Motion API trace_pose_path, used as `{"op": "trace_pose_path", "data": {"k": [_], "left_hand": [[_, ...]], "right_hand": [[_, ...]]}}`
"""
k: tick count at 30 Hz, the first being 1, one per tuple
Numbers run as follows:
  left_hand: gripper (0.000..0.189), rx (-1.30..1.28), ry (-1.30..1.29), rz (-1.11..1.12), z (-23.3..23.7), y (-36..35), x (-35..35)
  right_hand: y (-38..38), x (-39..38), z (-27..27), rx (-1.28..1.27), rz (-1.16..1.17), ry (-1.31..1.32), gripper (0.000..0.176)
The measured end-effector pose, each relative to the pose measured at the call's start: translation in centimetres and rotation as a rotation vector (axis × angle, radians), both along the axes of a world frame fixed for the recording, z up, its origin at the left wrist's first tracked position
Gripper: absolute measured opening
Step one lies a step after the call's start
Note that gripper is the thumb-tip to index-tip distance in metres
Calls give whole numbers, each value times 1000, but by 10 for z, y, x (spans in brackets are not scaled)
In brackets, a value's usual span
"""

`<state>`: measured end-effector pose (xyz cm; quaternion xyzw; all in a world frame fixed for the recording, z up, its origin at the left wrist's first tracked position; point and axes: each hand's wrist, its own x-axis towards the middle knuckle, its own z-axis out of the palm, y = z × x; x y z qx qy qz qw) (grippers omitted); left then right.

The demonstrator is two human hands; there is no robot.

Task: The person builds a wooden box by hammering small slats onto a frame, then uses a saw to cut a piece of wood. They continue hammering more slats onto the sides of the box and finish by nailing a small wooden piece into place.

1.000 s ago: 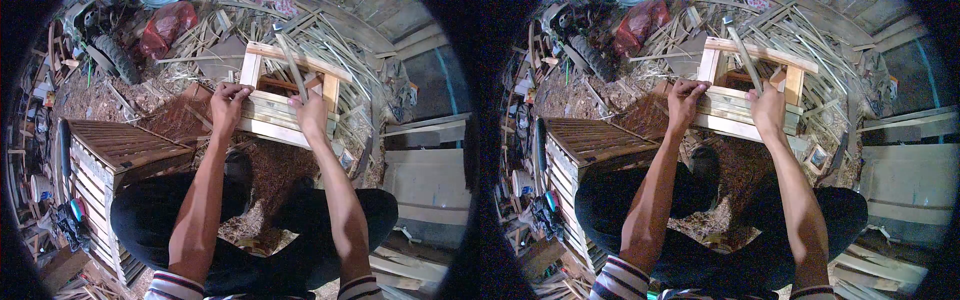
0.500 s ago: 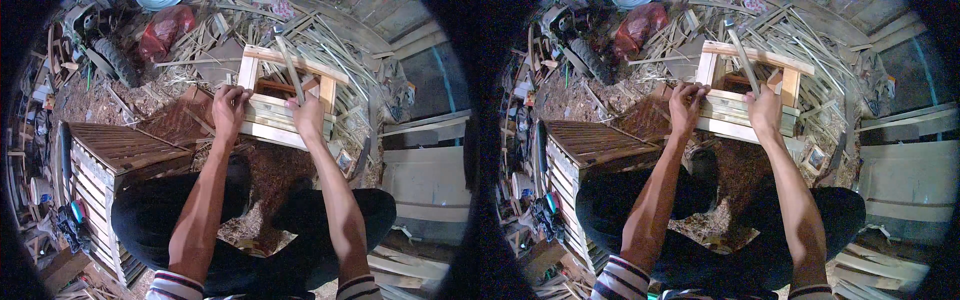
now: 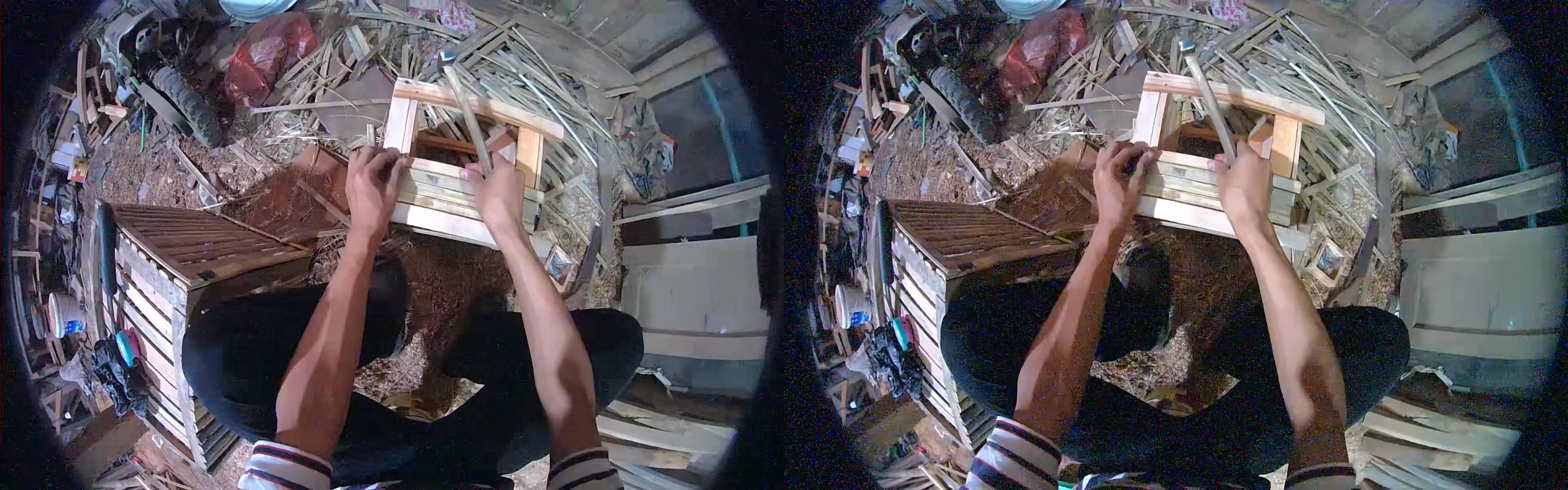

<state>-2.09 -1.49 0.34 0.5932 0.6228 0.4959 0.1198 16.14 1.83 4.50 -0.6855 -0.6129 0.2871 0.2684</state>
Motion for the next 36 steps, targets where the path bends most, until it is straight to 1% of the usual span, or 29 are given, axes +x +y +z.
{"op": "trace_pose_path", "data": {"k": [2,4,5,7,8,9,10,11,13,15,17,20,21,23,24,27,28,31,32,34,36], "left_hand": [[10,46,-56,4,-3,1,0],[10,34,-57,7,-3,0,0],[10,15,-60,11,-3,-1,-1],[10,40,-46,15,0,1,-4],[10,31,-62,12,1,0,-4],[10,19,-79,8,2,-1,-5],[16,30,-66,-37,0,-2,-8],[16,38,-74,-33,-1,-2,-9],[16,13,-93,-29,0,-4,-7],[16,-7,-136,-43,1,-5,-8],[17,-28,-131,-20,-1,-5,-7],[17,-22,-140,14,-6,-3,-6],[17,-27,-153,25,-7,-3,-6],[17,-27,-145,31,-8,-1,-7],[17,-27,-141,28,-8,1,-8],[14,-17,-114,33,-8,5,-13],[15,-24,-140,17,-8,5,-14],[15,-15,-137,26,-11,7,-14],[15,-7,-138,17,-12,7,-14],[15,-6,-152,6,-13,7,-13],[15,-4,-169,-13,-15,8,-13]], "right_hand": [[0,2,-1,13,9,14,24],[0,5,4,22,95,-87,30],[0,7,8,33,103,-88,30],[-3,7,30,-23,67,-197,32],[-7,10,37,127,137,-194,30],[-14,6,52,133,146,-197,30],[-23,2,73,-18,163,-133,30],[-34,-1,86,-167,175,-71,30],[-63,-3,91,-182,206,-65,33],[-86,4,75,-192,223,-71,36],[-97,1,83,-387,199,-81,39],[-111,4,68,-259,156,-27,35],[-111,4,64,-116,151,3,30],[-112,2,64,28,155,40,25],[-110,-4,74,-92,144,8,22],[-111,-6,45,34,174,0,20],[-109,-9,40,135,236,-60,21],[-105,-17,48,146,298,-125,20],[-103,-19,48,114,314,-124,20],[-102,-21,44,82,324,-117,20],[-103,-20,39,52,309,-186,19]]}}
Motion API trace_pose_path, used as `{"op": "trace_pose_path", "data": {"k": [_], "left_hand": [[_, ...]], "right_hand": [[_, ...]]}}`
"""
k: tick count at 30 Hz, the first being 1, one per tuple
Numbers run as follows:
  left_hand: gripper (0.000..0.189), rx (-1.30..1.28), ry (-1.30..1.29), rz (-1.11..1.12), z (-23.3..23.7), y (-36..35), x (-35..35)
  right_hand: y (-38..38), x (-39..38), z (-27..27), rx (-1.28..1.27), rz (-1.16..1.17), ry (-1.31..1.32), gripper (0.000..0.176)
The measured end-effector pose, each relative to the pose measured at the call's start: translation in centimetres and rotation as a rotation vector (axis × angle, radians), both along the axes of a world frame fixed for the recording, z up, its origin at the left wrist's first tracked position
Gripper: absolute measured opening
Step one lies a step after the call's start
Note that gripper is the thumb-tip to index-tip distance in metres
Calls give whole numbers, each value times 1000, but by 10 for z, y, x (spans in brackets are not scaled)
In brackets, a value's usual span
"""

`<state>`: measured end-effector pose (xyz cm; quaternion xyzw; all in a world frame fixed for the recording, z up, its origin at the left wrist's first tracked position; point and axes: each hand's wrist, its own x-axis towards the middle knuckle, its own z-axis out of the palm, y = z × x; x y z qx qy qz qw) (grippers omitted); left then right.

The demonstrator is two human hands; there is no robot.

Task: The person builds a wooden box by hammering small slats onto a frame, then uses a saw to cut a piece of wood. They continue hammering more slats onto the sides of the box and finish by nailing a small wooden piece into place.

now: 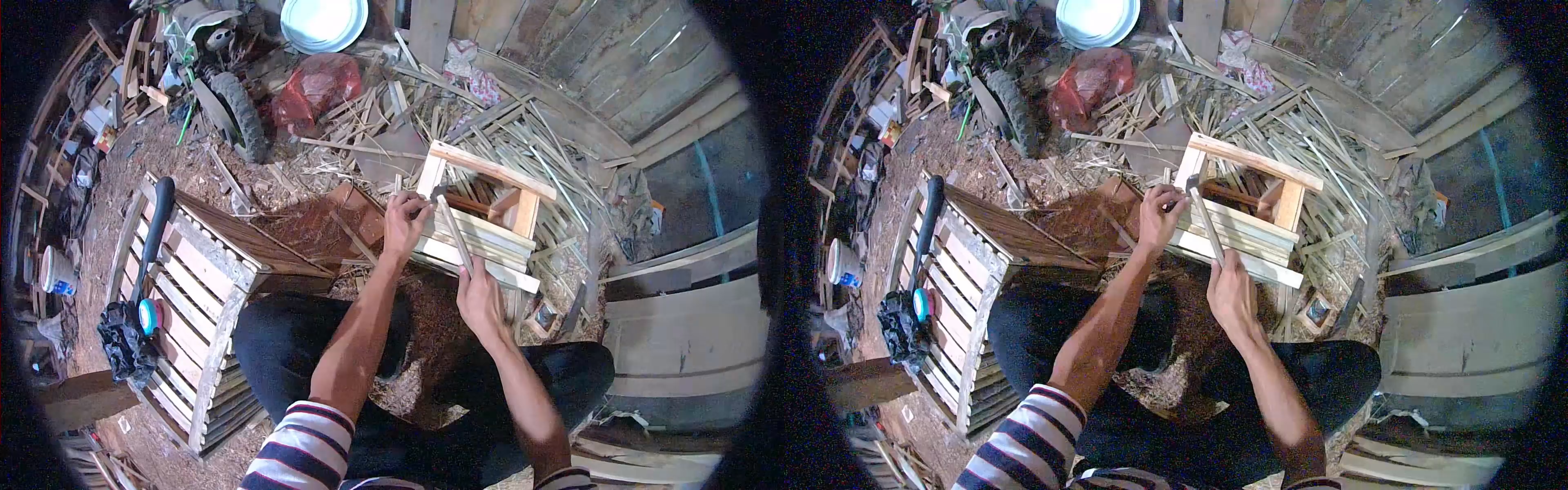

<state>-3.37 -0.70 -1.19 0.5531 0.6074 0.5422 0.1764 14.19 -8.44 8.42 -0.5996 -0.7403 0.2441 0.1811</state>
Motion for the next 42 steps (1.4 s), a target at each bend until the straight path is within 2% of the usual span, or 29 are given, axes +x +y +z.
{"op": "trace_pose_path", "data": {"k": [7,13,19,28,31,35,42], "left_hand": [[15,20,4,19,6,-5,3],[17,34,20,9,1,0,2],[16,12,23,30,0,-2,2],[14,39,1,41,2,-3,2],[16,18,-33,21,3,1,2],[17,38,45,58,-1,-1,3],[13,24,-4,43,-6,1,3]], "right_hand": [[-1,-1,4,44,23,1,19],[2,1,1,24,42,-102,18],[1,1,-7,-47,31,-87,19],[1,2,-13,64,34,-56,18],[6,-1,-3,-38,32,-96,18],[1,-3,-4,-10,1,-41,18],[4,-3,-2,14,21,-48,19]]}}
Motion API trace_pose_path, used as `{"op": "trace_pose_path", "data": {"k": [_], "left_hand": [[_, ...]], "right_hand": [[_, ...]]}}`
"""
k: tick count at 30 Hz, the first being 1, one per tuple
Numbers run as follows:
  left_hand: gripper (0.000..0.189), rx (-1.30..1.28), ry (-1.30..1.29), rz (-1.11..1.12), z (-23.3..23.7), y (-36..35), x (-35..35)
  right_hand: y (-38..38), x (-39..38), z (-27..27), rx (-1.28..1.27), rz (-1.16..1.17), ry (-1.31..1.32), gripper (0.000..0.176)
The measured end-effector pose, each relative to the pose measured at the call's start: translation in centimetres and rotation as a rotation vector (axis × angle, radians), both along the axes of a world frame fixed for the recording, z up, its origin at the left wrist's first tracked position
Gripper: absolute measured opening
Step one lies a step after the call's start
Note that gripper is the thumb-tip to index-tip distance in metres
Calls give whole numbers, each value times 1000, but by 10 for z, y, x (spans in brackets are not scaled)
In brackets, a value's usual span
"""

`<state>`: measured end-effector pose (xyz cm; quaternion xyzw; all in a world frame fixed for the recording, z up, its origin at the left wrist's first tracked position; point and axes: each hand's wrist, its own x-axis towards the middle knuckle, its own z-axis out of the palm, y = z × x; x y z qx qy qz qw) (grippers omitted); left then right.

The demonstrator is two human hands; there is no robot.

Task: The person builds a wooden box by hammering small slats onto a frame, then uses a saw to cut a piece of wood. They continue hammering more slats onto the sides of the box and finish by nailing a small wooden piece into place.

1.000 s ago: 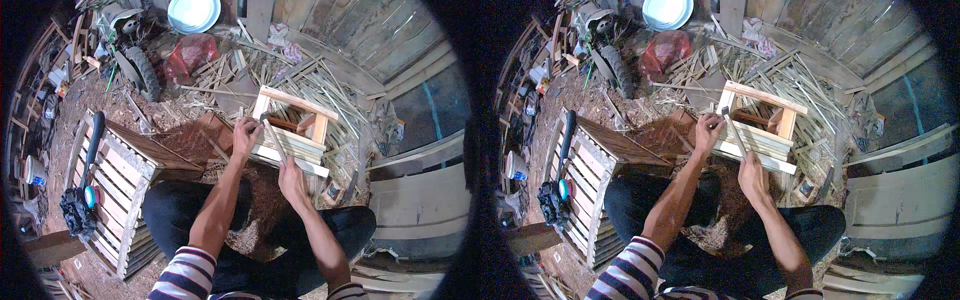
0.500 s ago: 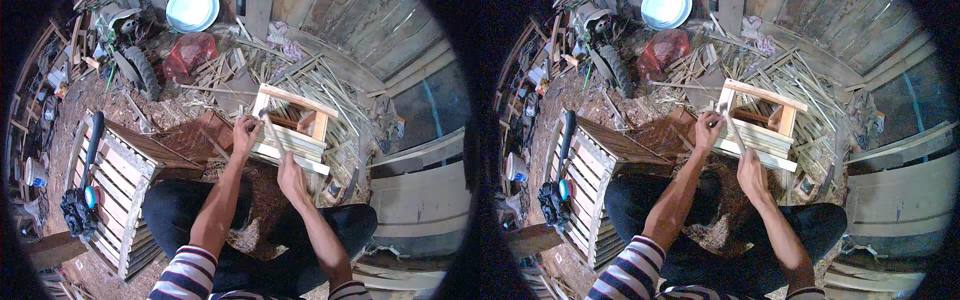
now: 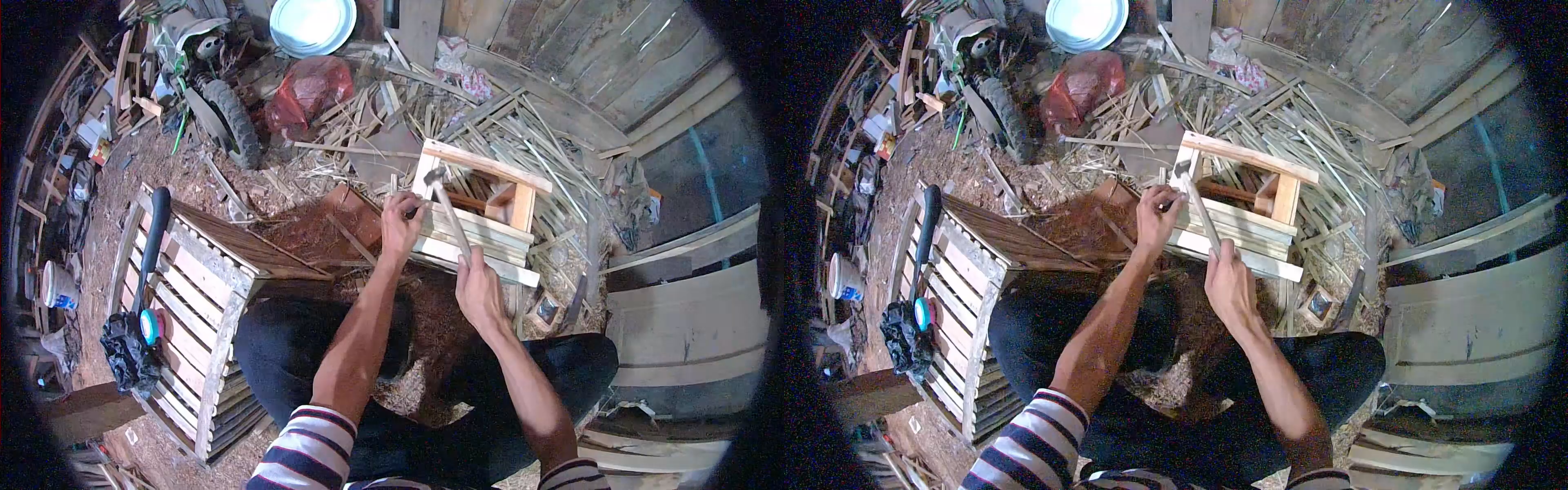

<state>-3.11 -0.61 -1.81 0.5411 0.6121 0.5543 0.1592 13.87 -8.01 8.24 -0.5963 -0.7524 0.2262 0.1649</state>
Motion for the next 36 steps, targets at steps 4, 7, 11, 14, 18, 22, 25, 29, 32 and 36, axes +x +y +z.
{"op": "trace_pose_path", "data": {"k": [4,7,11,14,18,22,25,29,32,36], "left_hand": [[14,12,40,6,-1,0,-1],[15,10,42,-3,5,-1,0],[11,39,49,0,7,-5,2],[12,35,69,-7,5,-1,-2],[14,25,49,10,5,-4,1],[15,8,50,9,10,-3,0],[15,20,36,7,3,-2,1],[14,6,12,10,6,-4,1],[15,27,13,3,8,-3,0],[13,17,40,3,4,-5,0]], "right_hand": [[-4,5,-10,-20,8,-21,19],[2,3,-4,1,67,-13,19],[-4,-1,-2,-16,-30,58,22],[-2,3,-12,1,24,-14,19],[-4,2,-8,4,-19,50,21],[0,8,-13,3,21,-12,17],[-1,2,-3,4,-30,46,18],[-1,4,-13,-48,-12,3,20],[1,2,-8,-20,-11,3,20],[-2,3,-4,-58,-9,-11,19]]}}
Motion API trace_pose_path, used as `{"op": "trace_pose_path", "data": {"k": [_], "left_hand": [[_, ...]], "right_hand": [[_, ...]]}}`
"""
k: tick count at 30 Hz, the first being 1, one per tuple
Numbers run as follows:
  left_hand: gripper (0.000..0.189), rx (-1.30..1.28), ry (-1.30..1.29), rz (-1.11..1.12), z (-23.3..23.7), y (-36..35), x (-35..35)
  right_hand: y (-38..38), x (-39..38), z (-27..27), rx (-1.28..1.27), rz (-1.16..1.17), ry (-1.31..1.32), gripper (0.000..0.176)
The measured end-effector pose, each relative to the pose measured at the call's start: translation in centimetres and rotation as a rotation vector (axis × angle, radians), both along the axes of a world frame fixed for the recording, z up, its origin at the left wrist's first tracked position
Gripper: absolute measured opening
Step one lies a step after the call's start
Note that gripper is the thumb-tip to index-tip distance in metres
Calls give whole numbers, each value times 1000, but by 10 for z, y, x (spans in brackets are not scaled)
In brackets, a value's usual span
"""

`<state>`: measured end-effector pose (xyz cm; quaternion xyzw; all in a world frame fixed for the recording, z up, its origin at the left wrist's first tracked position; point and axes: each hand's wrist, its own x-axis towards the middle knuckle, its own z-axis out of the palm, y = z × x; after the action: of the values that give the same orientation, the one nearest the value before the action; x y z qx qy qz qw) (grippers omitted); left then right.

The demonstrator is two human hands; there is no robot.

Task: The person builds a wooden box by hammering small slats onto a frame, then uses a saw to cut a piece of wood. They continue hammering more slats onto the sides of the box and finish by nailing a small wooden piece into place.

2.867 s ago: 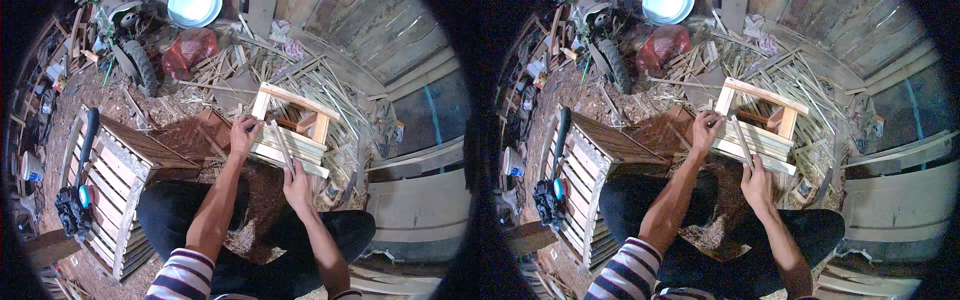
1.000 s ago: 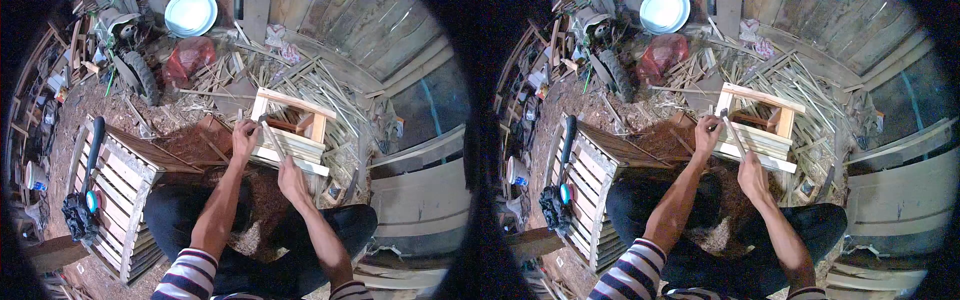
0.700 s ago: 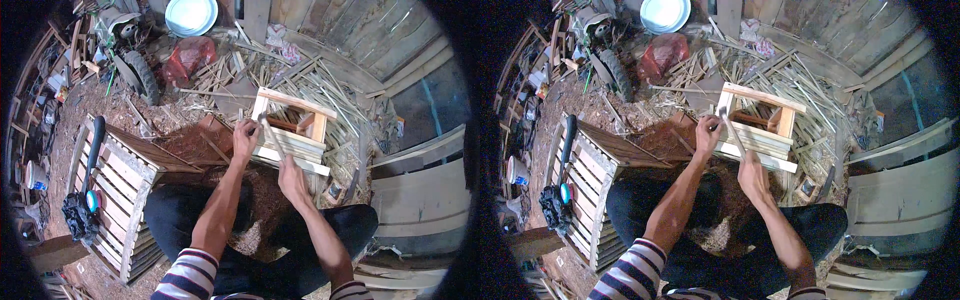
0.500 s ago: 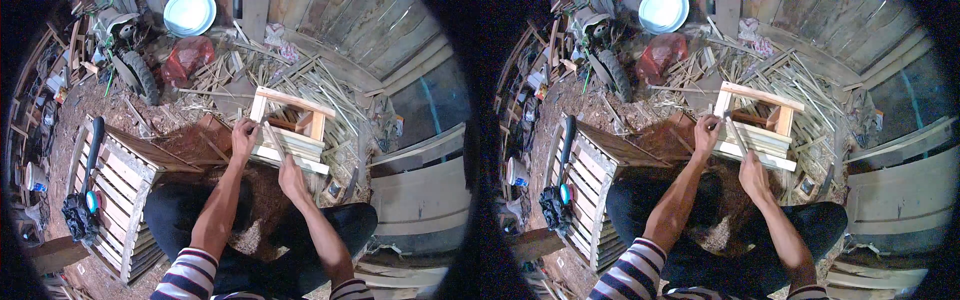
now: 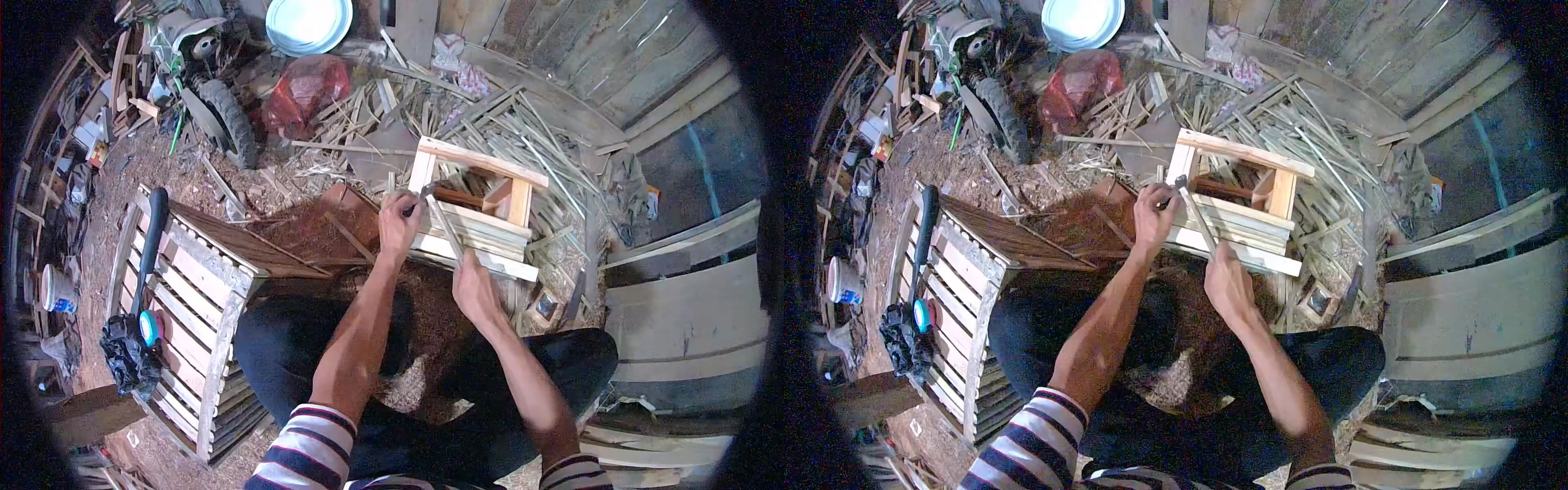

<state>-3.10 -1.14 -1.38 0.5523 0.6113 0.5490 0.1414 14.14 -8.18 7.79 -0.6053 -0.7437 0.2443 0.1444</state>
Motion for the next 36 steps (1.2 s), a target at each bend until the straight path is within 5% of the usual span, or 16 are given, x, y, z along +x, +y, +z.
{"op": "trace_pose_path", "data": {"k": [15,36], "left_hand": [[15,-17,-6,9,5,-1,3],[29,-188,-458,217,-5,-9,11]], "right_hand": [[15,7,0,33,-57,36,17],[-2,11,7,-36,-66,24,22]]}}
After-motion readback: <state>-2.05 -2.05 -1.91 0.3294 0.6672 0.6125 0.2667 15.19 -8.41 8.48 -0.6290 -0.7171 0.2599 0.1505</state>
